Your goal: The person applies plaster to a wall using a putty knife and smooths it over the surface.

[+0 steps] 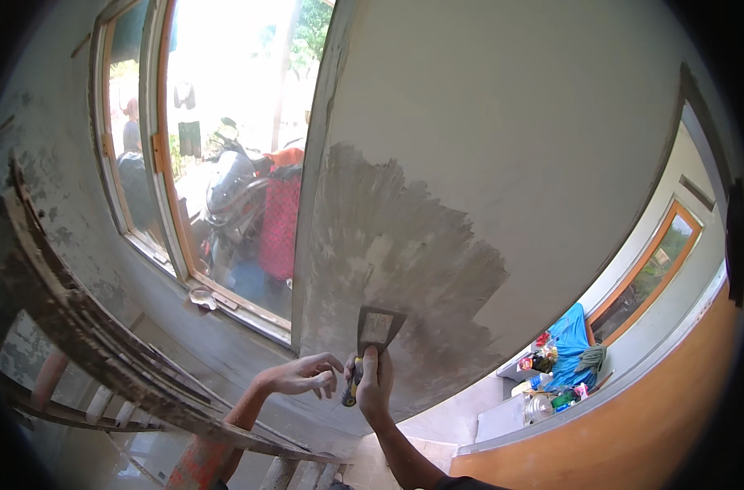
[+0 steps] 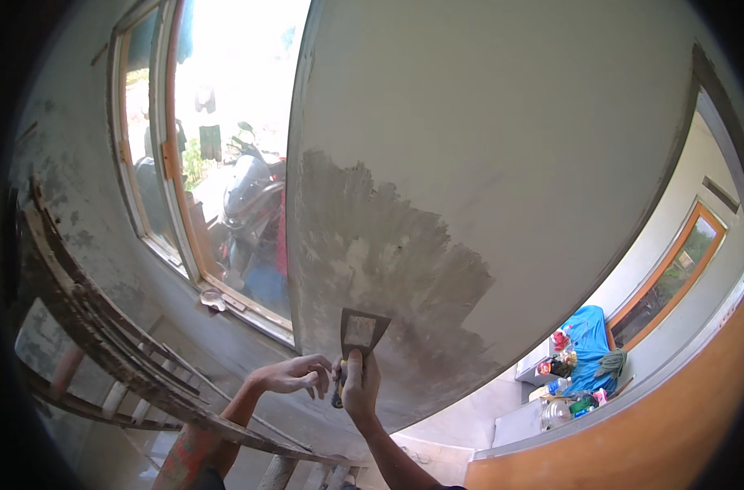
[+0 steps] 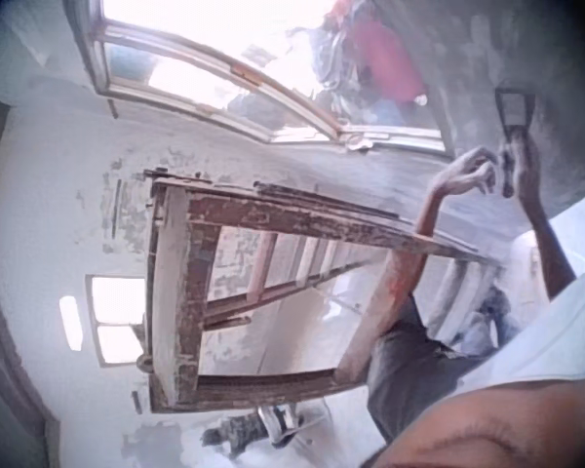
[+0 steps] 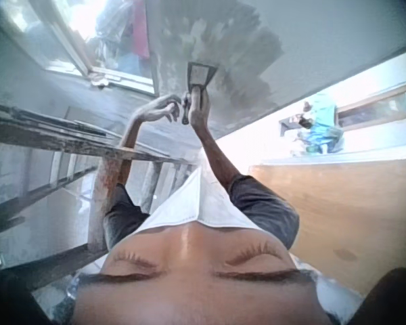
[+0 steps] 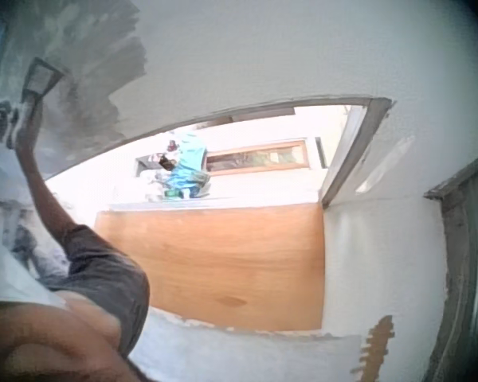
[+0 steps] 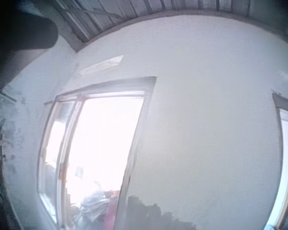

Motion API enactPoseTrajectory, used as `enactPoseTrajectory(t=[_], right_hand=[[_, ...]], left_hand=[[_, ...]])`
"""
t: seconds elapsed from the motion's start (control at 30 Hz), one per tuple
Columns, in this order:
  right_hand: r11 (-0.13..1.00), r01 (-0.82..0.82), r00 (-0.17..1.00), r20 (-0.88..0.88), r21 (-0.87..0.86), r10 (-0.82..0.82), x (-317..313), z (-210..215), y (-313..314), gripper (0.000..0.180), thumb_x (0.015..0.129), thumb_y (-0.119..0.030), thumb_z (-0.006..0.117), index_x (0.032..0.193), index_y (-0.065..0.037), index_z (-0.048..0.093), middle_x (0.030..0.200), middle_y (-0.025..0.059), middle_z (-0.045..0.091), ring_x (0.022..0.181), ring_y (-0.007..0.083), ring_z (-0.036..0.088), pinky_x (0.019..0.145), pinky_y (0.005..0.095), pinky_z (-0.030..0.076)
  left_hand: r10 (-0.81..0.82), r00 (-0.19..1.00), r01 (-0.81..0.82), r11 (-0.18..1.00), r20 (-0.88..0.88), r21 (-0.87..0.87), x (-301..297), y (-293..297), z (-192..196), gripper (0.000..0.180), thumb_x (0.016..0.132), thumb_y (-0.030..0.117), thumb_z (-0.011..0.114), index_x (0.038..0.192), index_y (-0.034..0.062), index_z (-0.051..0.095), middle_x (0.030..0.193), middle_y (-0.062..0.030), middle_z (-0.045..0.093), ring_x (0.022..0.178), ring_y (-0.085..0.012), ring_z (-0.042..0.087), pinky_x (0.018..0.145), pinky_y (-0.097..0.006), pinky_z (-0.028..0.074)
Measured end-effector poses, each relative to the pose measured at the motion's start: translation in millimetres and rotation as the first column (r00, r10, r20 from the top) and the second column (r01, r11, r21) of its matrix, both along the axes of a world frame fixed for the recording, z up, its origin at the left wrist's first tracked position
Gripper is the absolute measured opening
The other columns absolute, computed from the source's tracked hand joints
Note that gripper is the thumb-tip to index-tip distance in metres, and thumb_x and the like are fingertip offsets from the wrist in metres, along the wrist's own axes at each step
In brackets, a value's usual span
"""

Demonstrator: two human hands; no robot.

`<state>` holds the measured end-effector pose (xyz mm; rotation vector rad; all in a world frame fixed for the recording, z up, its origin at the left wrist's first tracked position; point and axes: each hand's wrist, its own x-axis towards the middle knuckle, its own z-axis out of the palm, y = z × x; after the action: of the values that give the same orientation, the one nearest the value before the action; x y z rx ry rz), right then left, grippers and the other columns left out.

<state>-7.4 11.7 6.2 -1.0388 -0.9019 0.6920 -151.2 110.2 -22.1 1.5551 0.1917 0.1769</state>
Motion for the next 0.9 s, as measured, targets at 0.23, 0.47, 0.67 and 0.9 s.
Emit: enactPoseTrajectory(t=[0.23,0.47,0.67,0.9], right_hand=[[0.988,0.128,0.992,0.001,0.092,-0.128,-9,7,25,0.021,0.097,-0.017,0.037,0.093,0.002,0.045,0.073,0.0115,0.060,0.053,0.0121,0.054,0.049,0.0238,0.043],[0.977,0.208,0.978,-0.031,0.053,-0.207,-16,-10,30,0.029,0.099,-0.019,0.033,0.085,0.003,0.046,0.070,0.0135,0.061,0.043,0.0112,0.049,0.042,0.0234,0.039],[0.967,0.255,0.966,0.030,0.019,-0.256,-6,-10,34,0.029,0.098,-0.018,0.036,0.083,0.003,0.048,0.072,0.0118,0.064,0.047,0.0091,0.052,0.042,0.0211,0.039],[0.976,0.205,0.979,-0.012,0.072,-0.205,6,-2,39,0.030,0.098,-0.019,0.037,0.080,0.003,0.048,0.071,0.0120,0.064,0.044,0.0071,0.048,0.041,0.0209,0.037]], left_hand=[[0.205,0.907,-0.221,0.975,0.367,0.001,24,-20,-4,0.041,0.094,0.033,0.045,0.118,0.0007,0.037,0.093,-0.0057,0.052,0.082,-0.0140,0.056,0.070,-0.027,0.048],[0.343,0.909,-0.330,0.939,0.239,-0.094,38,-36,-12,0.038,0.096,0.038,0.037,0.113,0.0050,0.043,0.073,0.0015,0.047,0.054,-0.0049,0.040,0.047,-0.020,0.033],[0.381,0.899,-0.361,0.924,0.214,-0.129,55,-31,-19,0.038,0.097,0.037,0.035,0.111,0.0038,0.046,0.067,0.0023,0.047,0.054,-0.0049,0.040,0.048,-0.021,0.034],[0.419,0.893,-0.413,0.908,0.166,-0.072,69,-28,-9,0.034,0.097,0.032,0.032,0.107,0.0041,0.050,0.064,0.0010,0.048,0.055,-0.0061,0.043,0.049,-0.023,0.037]])
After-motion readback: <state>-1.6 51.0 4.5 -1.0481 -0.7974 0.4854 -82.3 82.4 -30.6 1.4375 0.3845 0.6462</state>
